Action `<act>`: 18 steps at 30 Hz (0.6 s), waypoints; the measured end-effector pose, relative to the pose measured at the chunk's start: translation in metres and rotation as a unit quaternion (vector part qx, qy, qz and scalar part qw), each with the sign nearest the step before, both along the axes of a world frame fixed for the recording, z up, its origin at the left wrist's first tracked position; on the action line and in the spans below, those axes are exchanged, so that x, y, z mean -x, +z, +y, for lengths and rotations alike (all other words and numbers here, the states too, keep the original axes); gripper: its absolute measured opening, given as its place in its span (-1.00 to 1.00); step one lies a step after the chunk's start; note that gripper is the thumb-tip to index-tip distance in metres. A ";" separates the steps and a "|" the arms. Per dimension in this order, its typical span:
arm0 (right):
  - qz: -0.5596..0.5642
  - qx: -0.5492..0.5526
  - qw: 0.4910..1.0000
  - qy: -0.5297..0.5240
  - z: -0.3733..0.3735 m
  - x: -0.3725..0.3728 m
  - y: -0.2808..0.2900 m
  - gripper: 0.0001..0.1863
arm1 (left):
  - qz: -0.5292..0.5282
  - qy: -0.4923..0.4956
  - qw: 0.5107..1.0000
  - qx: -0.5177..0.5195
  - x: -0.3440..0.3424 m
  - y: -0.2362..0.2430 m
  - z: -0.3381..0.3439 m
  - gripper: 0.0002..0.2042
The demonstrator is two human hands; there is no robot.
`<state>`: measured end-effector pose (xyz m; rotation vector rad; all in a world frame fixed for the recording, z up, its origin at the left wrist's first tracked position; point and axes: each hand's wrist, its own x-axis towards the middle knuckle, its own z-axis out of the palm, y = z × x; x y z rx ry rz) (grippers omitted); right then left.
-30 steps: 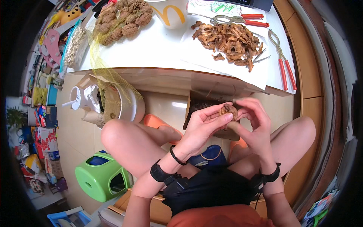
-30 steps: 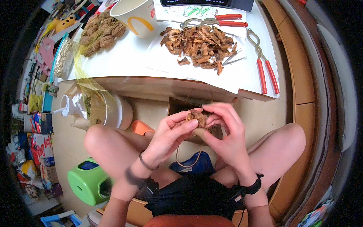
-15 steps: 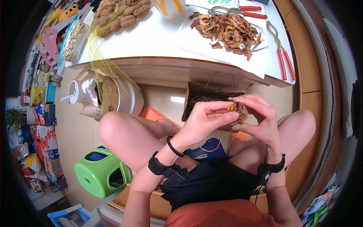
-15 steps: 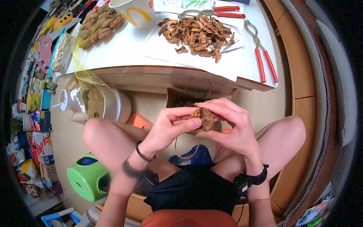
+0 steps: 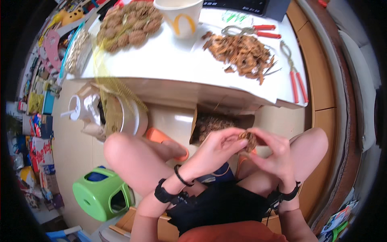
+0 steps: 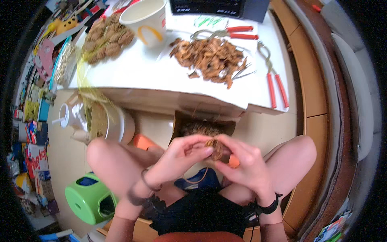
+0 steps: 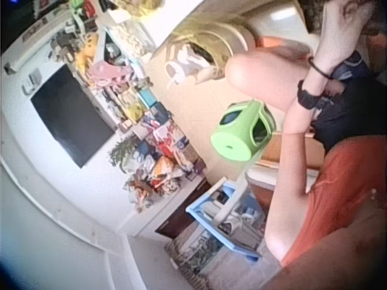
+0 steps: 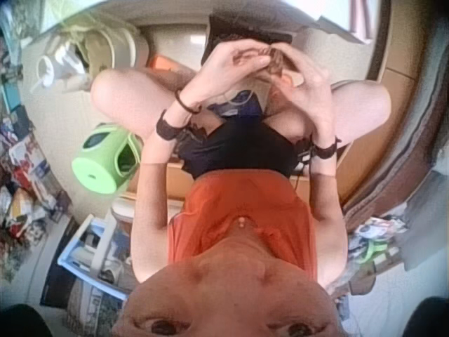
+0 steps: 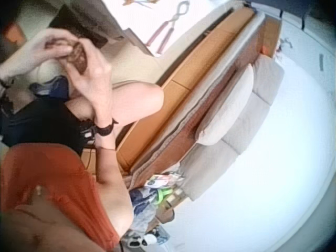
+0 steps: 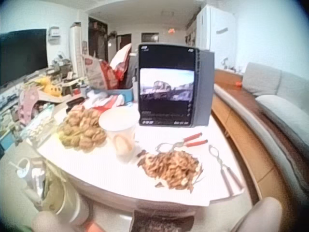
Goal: Peel the outer skin or inner membrane from walnut pieces using hands and tweezers.
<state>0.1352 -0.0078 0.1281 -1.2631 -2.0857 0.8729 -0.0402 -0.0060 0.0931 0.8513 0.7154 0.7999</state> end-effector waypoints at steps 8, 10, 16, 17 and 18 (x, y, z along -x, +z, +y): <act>0.018 0.132 0.990 -0.040 -0.005 -0.007 0.013 -0.52 | 0.073 -0.023 0.997 0.004 -0.010 0.013 0.001 -0.73; 0.034 0.133 0.990 -0.029 -0.005 -0.007 0.015 -0.52 | 0.069 -0.037 0.997 0.010 -0.007 0.015 0.004 -0.73; 0.140 0.177 0.972 -0.063 -0.003 -0.029 0.009 -0.45 | 0.031 0.002 0.999 0.036 -0.002 0.012 0.014 -0.72; 0.187 0.238 0.950 -0.076 0.001 -0.026 0.010 -0.47 | 0.001 -0.006 0.999 0.042 -0.002 0.008 0.017 -0.72; 0.228 0.286 0.928 -0.076 0.004 -0.025 0.006 -0.49 | -0.058 -0.015 0.995 0.078 -0.003 0.007 0.019 -0.71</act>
